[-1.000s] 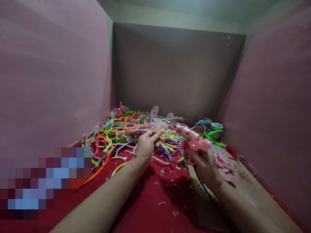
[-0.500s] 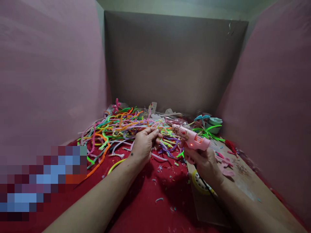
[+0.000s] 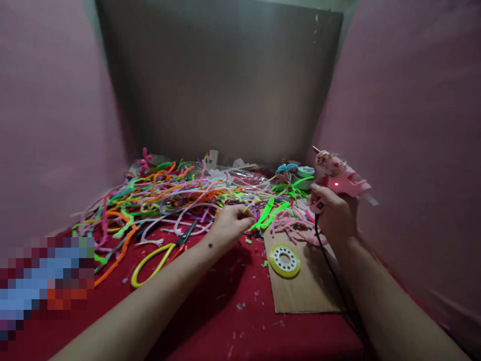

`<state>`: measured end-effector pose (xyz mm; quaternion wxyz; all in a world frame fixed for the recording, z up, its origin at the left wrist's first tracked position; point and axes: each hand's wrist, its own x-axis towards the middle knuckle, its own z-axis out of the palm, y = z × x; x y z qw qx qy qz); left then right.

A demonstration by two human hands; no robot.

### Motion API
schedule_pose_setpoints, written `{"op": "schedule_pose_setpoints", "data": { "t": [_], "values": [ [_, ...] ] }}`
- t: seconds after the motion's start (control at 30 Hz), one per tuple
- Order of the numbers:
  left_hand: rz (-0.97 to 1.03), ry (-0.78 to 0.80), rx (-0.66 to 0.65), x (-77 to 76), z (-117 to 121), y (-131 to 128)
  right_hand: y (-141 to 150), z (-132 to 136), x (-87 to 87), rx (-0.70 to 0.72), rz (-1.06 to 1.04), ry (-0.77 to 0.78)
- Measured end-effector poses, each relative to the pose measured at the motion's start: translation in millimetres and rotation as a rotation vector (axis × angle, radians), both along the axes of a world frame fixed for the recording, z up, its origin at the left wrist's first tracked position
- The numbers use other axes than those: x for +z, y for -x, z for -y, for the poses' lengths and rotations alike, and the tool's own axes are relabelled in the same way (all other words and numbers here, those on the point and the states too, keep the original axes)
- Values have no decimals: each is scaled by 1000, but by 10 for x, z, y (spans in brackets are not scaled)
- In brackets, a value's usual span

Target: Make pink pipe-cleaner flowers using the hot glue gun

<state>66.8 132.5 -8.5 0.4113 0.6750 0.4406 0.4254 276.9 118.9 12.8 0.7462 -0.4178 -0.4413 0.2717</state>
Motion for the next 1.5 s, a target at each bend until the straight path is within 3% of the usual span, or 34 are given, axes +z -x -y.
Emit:
{"op": "schedule_pose_setpoints", "data": {
  "t": [0.1,0.27,0.4,0.57,0.83,1.1,1.2,1.33,1.43,1.5],
  "values": [
    [-277,-104,-7,-71,-151,-298,-101,-93,-32,-142,8,-109],
    [-408,-146,41,-122,-359,-687,-156,-151,-76,-253,166,4],
    [-489,-198,44,-121,-331,-830,-150,-209,-99,-277,229,21],
    [-559,-227,44,-161,-243,-937,-144,-241,-78,-294,200,-78],
    [-411,-198,56,-269,-263,-942,-198,-275,-130,-331,193,-80],
    [-102,98,-28,-17,-350,-729,-183,-211,-70,-221,4,40],
    [27,229,-81,105,-272,-628,-182,-242,-101,-63,-75,36],
    [131,388,-201,216,-158,-522,-131,-226,-127,384,-204,81],
    [171,489,-288,225,-97,-455,-37,-144,-112,662,-253,189],
    [189,530,-329,198,-61,-407,37,-95,-109,732,-262,205]
  ]
}}
